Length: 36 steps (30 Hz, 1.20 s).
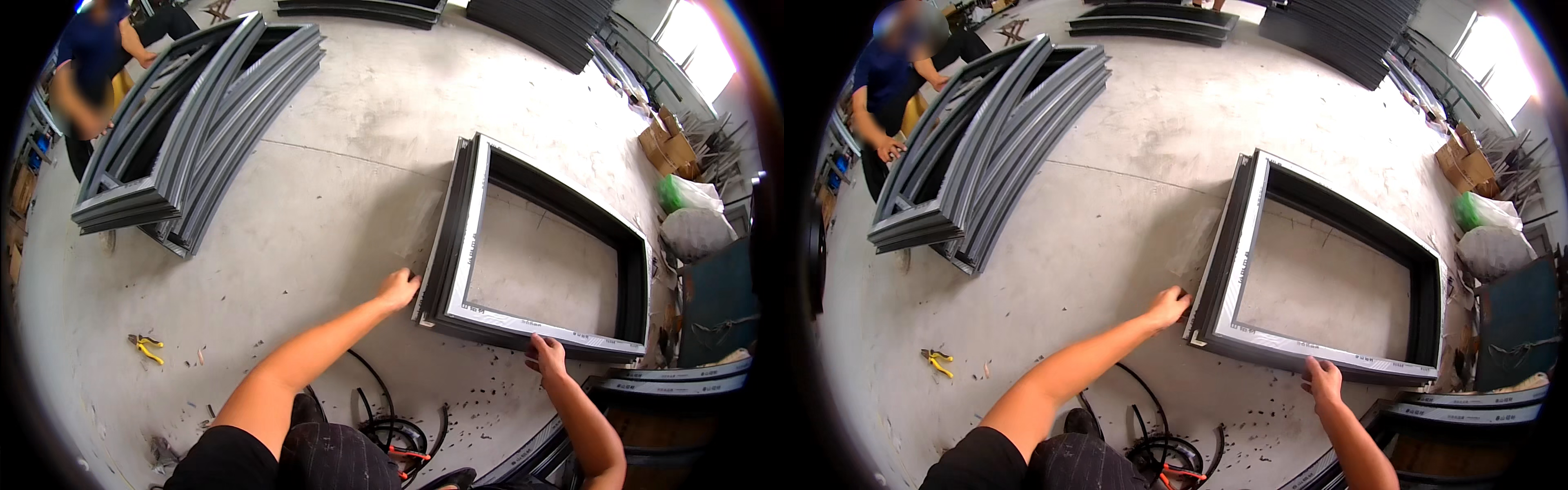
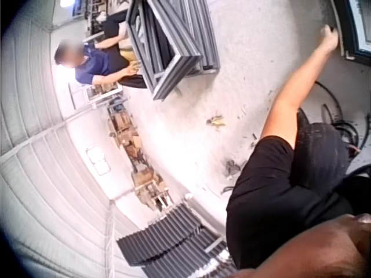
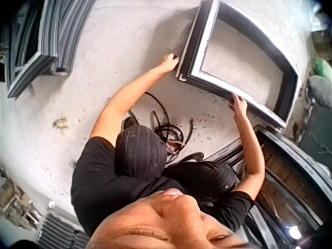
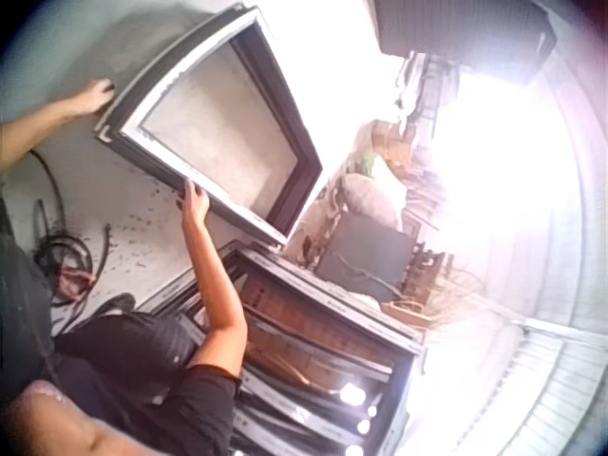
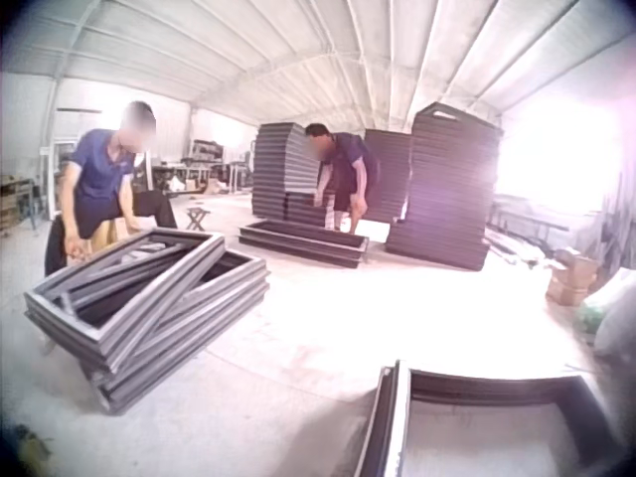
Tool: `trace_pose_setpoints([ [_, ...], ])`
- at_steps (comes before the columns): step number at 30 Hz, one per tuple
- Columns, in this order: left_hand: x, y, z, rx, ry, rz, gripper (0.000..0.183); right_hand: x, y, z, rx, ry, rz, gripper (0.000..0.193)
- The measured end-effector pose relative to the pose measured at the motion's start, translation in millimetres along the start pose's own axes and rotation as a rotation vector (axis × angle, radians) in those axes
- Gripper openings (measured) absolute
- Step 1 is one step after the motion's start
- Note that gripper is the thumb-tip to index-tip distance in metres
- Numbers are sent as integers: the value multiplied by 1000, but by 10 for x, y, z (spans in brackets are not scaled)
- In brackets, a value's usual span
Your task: The person installs a rubber seal into a metal window frame. They press the rubber strip into the frame groove by hand and use pliers to cut the strip.
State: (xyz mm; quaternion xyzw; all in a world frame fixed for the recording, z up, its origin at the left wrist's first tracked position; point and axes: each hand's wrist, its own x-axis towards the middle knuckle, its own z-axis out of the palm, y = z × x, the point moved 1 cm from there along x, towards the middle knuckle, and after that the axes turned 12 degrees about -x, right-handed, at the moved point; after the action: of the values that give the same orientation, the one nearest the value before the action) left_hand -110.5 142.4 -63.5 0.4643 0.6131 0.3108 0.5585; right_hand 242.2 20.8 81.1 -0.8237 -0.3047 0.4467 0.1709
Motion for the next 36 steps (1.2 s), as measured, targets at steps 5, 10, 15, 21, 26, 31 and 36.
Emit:
trace_pose_setpoints([
  [5, -152, 264, 349, 34, -44, -99, 45, 132, 89, -81, 168, 304, 452, 68],
  [10, -107, 293, 428, 16, -72, -77, 50, 663, 742, -97, 1037, 89, 218, 90],
  [15, -35, 269, 488, 194, 176, 127, 40, 889, 836, -42, 1097, 161, 104, 97],
  [21, 254, 372, 314, 332, -147, 24, 52, 943, 840, -224, 976, 191, 109, 96],
  [26, 175, 379, 140, 321, -173, 78, 51, 822, 783, -152, 1011, 184, 90, 92],
  [31, -214, 203, -469, 191, -159, 166, 44, 463, 765, 321, 924, 239, 35, 84],
  [36, -623, -124, -1268, 208, -10, 116, 37, 154, 504, 1034, 792, 299, 6, 78],
])
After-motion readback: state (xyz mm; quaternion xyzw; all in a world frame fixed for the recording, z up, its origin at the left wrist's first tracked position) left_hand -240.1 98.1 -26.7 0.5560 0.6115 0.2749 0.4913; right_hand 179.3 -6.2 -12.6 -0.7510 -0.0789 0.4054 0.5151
